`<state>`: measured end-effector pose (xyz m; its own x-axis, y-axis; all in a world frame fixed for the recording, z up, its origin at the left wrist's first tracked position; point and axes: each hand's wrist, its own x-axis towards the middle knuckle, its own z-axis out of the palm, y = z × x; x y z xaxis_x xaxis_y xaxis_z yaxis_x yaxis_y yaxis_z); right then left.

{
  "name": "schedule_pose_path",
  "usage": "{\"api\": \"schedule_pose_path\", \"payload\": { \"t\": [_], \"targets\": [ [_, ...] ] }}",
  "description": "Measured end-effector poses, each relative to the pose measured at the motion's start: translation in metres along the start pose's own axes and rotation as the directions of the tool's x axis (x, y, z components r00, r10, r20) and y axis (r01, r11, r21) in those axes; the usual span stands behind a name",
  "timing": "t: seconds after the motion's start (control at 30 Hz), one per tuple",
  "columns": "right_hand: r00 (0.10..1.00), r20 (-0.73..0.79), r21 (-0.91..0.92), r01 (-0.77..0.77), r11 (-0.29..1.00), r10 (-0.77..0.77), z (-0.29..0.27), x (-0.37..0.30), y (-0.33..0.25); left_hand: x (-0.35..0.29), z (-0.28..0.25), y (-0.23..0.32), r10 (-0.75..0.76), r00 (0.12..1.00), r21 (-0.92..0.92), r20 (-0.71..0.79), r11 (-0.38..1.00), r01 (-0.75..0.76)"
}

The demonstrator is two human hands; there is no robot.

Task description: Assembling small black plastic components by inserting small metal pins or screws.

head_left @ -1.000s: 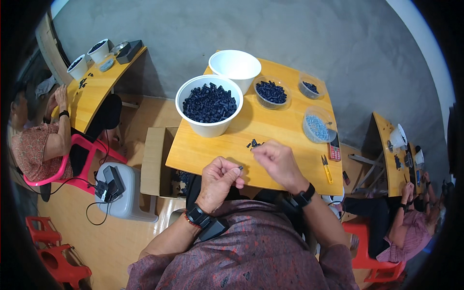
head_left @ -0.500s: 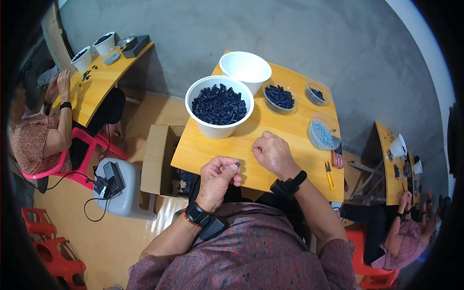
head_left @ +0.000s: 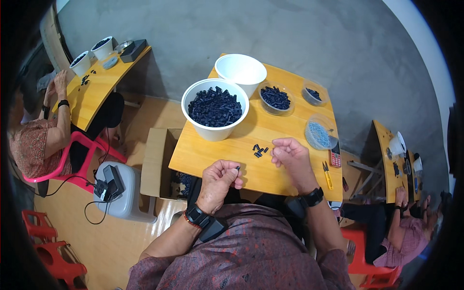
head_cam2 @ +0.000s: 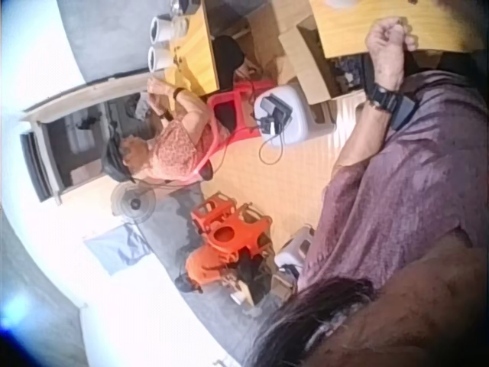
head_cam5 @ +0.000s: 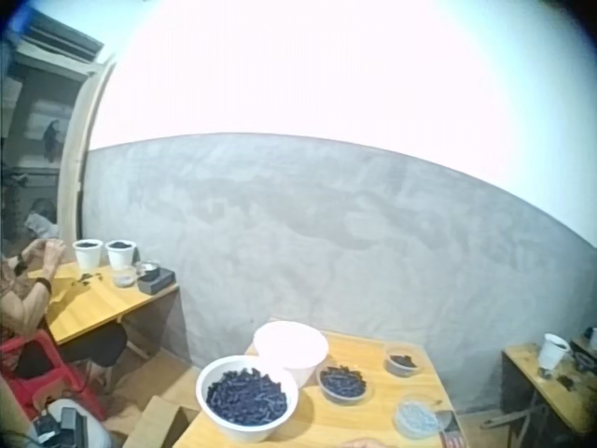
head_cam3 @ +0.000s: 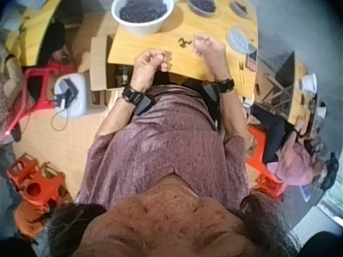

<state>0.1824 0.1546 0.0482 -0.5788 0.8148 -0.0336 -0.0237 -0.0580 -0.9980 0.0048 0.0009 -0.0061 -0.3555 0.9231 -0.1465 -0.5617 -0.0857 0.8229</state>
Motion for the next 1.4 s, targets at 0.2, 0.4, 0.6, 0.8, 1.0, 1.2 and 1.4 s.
{"api": "schedule_pose_path", "payload": {
  "t": [0.2, 0.4, 0.6, 0.8, 1.0, 1.2, 1.4],
  "targets": [
    [0.995, 0.098, 0.101, 0.021, 0.995, -0.031, 0.018, -0.028, 0.017, -0.005, 0.008, 0.0, -0.041, 0.998, 0.003, 0.047, 0.999, 0.04],
    [0.989, 0.14, 0.108, 0.032, 0.994, -0.047, 0.035, -0.03, 0.022, -0.006, 0.008, -0.002, -0.053, 0.991, 0.009, 0.123, 0.999, 0.052],
    [0.992, 0.119, -0.017, 0.032, 0.999, -0.03, 0.04, -0.029, 0.024, -0.007, 0.008, -0.003, -0.056, 0.99, 0.018, 0.132, 0.998, 0.054],
    [0.991, 0.111, -0.093, 0.081, 0.992, -0.071, 0.045, -0.029, 0.021, -0.006, 0.008, -0.003, -0.054, 0.991, 0.015, 0.124, 0.999, 0.052],
    [0.995, 0.084, -0.116, 0.058, 0.991, -0.048, 0.05, -0.031, 0.019, -0.006, 0.008, -0.004, -0.049, 0.991, 0.011, 0.122, 0.999, 0.048],
    [0.994, 0.077, -0.167, 0.09, 0.982, -0.078, 0.052, -0.03, 0.025, -0.008, 0.012, -0.004, -0.059, 0.994, -0.004, 0.096, 0.998, 0.06],
    [0.989, 0.134, -0.105, 0.074, 0.992, -0.059, 0.051, -0.027, 0.024, -0.01, 0.012, -0.003, -0.047, 0.995, -0.042, 0.083, 0.998, 0.051]
  ]
}}
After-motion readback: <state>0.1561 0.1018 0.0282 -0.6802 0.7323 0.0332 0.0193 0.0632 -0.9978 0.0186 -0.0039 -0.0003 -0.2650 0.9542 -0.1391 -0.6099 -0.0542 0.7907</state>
